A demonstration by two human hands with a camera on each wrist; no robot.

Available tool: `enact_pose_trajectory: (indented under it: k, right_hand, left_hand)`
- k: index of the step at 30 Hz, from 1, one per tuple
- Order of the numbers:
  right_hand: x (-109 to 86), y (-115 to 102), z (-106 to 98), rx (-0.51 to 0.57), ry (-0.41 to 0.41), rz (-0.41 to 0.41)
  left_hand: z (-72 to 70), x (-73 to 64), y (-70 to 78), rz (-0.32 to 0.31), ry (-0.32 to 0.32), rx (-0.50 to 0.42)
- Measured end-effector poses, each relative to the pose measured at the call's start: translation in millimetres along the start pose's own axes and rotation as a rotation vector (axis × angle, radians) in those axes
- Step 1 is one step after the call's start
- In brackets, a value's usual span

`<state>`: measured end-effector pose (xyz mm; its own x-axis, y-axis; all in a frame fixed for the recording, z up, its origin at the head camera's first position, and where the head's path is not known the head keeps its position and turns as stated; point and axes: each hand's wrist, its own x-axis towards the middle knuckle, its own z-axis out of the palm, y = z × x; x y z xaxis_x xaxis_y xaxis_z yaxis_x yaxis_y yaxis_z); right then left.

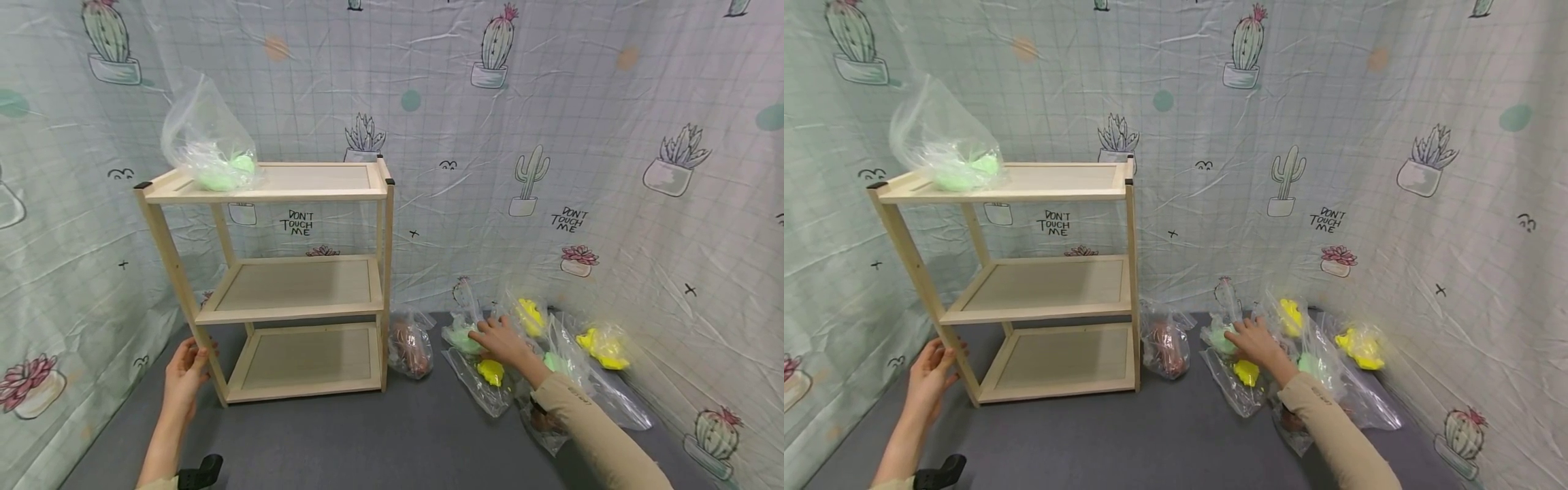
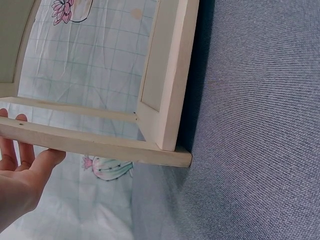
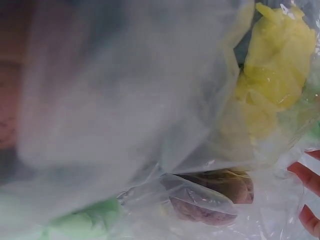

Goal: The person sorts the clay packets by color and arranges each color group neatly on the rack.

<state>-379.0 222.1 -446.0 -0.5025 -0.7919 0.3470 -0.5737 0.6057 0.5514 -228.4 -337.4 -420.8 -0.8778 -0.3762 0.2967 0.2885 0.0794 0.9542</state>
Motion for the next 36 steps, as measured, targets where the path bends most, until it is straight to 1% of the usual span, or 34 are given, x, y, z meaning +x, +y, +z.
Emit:
enact_pose_trajectory:
  k: [4, 8, 9, 12, 15, 16, 19, 22, 27, 33, 36]
  right_hand:
    - [1.5, -1, 0, -0.039, 0.066, -0.01]
    - [4.3, -1, 0, -0.022, 0.122, 0.002]
    - [5.3, -1, 0, -0.015, 0.135, 0.008]
    - [8.2, -1, -2, -0.01, 0.174, 0.03]
    - [10.7, 0, -5, 0.007, 0.195, 0.063]
    - [11.3, 0, -7, 0.017, 0.194, 0.073]
    - [13.5, 1, -13, 0.019, 0.186, 0.108]
    - [16.8, 3, -18, 0.035, 0.194, 0.15]
    - [23.7, 9, -32, 0.097, 0.268, 0.212]
    - [32.1, 17, -59, 0.05, 0.369, 0.253]
    - [39.3, 22, -75, 0.067, 0.406, 0.277]
  left_hand:
    - [-0.7, 0.3, 0.6, -0.007, -0.004, 0.018]
    - [-3.0, 0.8, -2.4, 0.003, -0.004, 0.085]
    - [-4.0, 1.0, -4.2, 0.017, -0.004, 0.068]
    - [-4.9, 1.5, -5.9, 0.011, 0.012, 0.119]
    - [-4.1, 2.0, -3.8, -0.013, 0.01, 0.097]
    - [-3.3, 2.3, -2.2, -0.028, 0.009, 0.123]
    - [-2.4, 2.9, -0.7, -0.028, -0.007, 0.081]
    - [-2.1, 3.0, -1.4, -0.012, -0.013, 0.067]
    - [-2.0, 3.0, -1.9, -0.004, -0.017, 0.057]
    - [-2.7, 2.9, -2.8, 0.004, -0.023, 0.027]
    - [-3.0, 2.8, -3.1, 0.006, -0.026, 0.013]
